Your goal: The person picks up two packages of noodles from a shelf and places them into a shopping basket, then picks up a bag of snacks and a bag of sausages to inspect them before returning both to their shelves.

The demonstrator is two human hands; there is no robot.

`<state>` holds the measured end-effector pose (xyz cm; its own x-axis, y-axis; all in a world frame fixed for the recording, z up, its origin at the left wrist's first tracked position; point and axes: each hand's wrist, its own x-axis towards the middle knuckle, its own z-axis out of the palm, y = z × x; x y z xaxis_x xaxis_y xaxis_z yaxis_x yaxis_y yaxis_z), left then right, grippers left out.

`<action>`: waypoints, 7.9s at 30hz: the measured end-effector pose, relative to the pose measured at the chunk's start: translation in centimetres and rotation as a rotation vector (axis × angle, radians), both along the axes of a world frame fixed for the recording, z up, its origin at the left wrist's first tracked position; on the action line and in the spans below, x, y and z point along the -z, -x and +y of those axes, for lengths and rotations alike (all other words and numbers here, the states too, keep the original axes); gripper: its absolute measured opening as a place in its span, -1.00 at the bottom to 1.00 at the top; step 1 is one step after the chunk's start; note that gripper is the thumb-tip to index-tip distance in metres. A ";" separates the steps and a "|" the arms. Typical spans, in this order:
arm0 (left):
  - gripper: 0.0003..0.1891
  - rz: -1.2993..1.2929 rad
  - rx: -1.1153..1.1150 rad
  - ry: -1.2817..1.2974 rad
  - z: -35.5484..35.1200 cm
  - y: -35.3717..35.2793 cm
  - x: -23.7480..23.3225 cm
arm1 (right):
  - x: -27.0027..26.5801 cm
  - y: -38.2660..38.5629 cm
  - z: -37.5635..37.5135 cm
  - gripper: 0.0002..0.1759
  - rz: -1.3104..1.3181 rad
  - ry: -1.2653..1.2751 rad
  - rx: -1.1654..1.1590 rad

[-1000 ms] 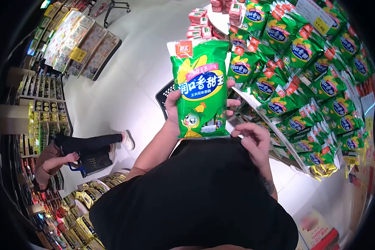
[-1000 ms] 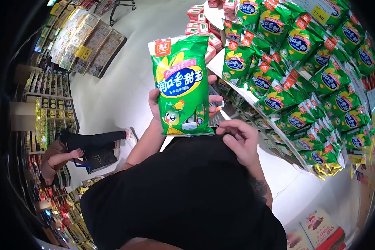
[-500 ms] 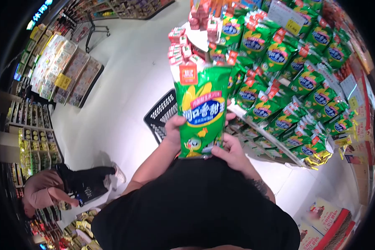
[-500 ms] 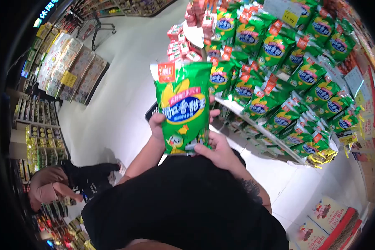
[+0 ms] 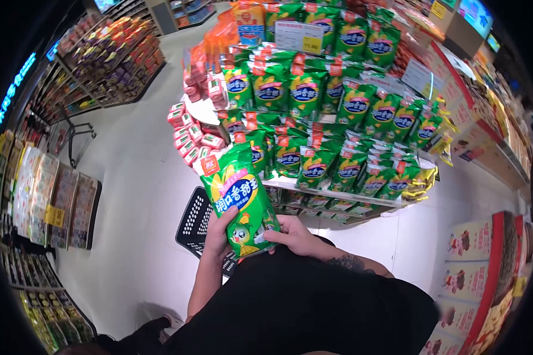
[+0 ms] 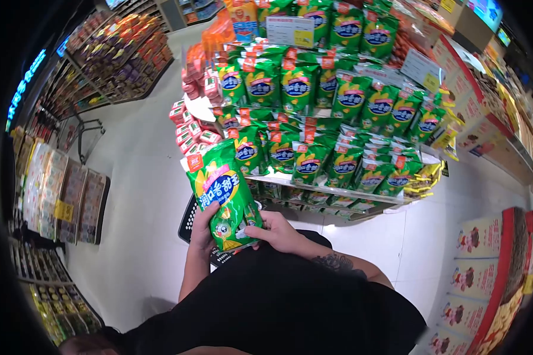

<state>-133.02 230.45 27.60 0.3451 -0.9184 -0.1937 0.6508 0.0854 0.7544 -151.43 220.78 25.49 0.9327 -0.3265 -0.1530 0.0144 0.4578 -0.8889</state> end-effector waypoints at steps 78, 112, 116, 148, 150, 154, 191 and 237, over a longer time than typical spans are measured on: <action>-0.64 -1.115 0.074 -1.056 10.0 4.6 20.9 | -0.3 -9.8 -19.9 -0.47 0.749 1.920 -0.191; -0.66 -1.257 -0.130 -0.964 13.6 -17.0 20.9 | 17.1 -29.5 2.8 -0.16 0.035 1.636 -0.806; -0.67 -1.274 -0.082 -0.860 14.6 -20.6 21.3 | 16.5 -35.6 3.5 -0.54 0.282 1.606 -0.976; -0.76 -1.642 0.151 -0.945 7.1 -54.1 23.6 | 18.8 -61.8 -1.4 -0.72 0.520 1.281 -0.702; -0.78 -1.645 0.189 -0.940 6.8 -55.7 23.4 | 19.4 -63.1 -1.6 -0.74 0.504 1.222 -0.680; -0.80 -1.671 0.213 -0.902 4.4 -60.4 23.7 | 20.4 -66.2 -3.4 -0.76 0.442 1.201 -0.576; -0.77 -1.919 0.214 -0.034 -22.4 -94.3 29.0 | 21.5 -93.4 -22.3 -0.72 0.858 1.115 -0.152; -0.74 -1.746 0.934 -0.040 -62.9 -104.7 29.3 | 24.6 -106.0 -54.2 -0.70 1.114 1.171 0.276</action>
